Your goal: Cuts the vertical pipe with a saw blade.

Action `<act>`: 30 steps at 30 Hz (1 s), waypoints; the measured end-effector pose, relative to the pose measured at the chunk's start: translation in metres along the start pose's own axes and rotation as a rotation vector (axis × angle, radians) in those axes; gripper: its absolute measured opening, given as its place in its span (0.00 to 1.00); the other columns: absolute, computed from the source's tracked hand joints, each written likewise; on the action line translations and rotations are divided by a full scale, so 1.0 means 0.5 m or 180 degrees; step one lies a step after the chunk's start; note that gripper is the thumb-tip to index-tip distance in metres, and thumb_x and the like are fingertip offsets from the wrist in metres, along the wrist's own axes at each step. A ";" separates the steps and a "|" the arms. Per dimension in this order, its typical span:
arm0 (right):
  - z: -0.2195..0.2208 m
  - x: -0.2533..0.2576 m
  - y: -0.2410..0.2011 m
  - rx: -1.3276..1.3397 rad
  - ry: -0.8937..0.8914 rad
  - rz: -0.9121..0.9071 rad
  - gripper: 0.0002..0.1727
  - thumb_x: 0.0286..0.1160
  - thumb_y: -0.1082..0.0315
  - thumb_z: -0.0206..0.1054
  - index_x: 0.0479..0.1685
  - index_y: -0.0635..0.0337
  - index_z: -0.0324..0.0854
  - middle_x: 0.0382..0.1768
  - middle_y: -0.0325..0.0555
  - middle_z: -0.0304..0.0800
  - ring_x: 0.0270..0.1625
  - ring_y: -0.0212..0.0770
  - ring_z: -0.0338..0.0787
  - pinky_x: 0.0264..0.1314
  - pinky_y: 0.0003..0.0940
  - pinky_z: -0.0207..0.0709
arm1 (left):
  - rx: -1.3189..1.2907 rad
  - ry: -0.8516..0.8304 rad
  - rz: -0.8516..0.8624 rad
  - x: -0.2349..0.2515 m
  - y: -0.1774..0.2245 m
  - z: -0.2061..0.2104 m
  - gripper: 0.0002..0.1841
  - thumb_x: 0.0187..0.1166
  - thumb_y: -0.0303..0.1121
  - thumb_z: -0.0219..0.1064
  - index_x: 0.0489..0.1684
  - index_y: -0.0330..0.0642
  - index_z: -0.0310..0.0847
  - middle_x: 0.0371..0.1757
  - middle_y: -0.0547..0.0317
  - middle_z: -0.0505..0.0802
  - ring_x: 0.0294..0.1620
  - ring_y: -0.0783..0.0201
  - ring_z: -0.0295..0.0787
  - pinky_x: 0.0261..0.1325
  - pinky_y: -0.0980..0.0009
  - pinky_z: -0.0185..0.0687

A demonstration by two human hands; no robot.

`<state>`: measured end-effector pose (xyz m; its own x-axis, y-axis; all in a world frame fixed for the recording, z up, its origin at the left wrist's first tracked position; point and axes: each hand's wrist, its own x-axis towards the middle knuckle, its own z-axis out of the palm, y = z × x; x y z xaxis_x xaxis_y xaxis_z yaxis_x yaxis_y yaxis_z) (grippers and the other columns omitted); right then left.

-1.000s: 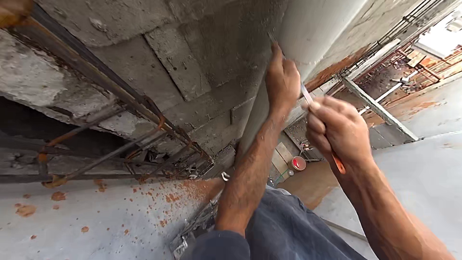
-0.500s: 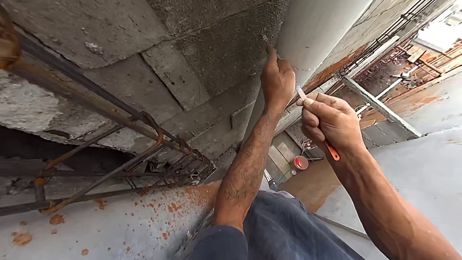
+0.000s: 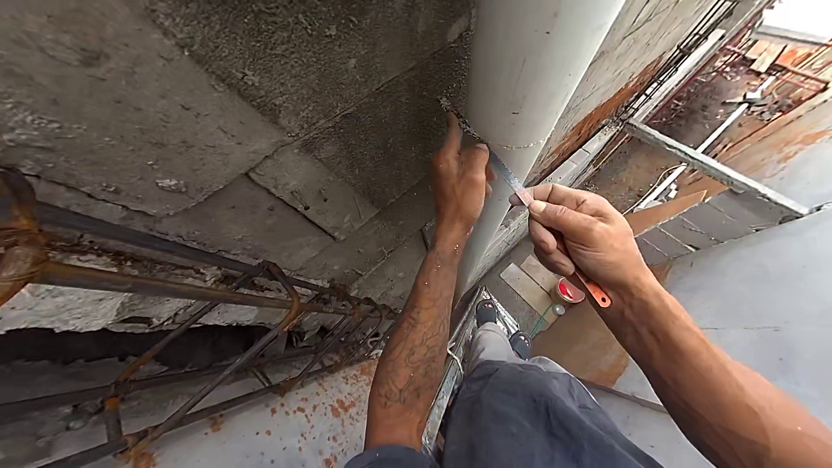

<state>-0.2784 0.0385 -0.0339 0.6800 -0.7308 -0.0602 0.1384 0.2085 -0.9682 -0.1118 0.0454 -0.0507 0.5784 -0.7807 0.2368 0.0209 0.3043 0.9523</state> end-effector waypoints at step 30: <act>-0.091 -0.053 -0.044 -0.1107 -0.0226 -0.0185 0.22 0.87 0.70 0.54 0.76 0.54 0.80 0.13 0.36 0.75 0.05 0.25 0.63 0.03 0.19 0.59 | 0.0276 0.1064 0.0266 -0.081 -0.027 0.139 0.32 0.83 0.22 0.49 0.91 0.29 0.50 0.30 0.55 0.79 0.21 0.71 0.70 0.25 0.73 0.73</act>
<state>-0.3321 0.0237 -0.0223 0.7283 -0.6853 0.0027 -0.0666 -0.0747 -0.9950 -0.1924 0.0350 -0.0600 0.8104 -0.5289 0.2522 -0.0988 0.3009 0.9485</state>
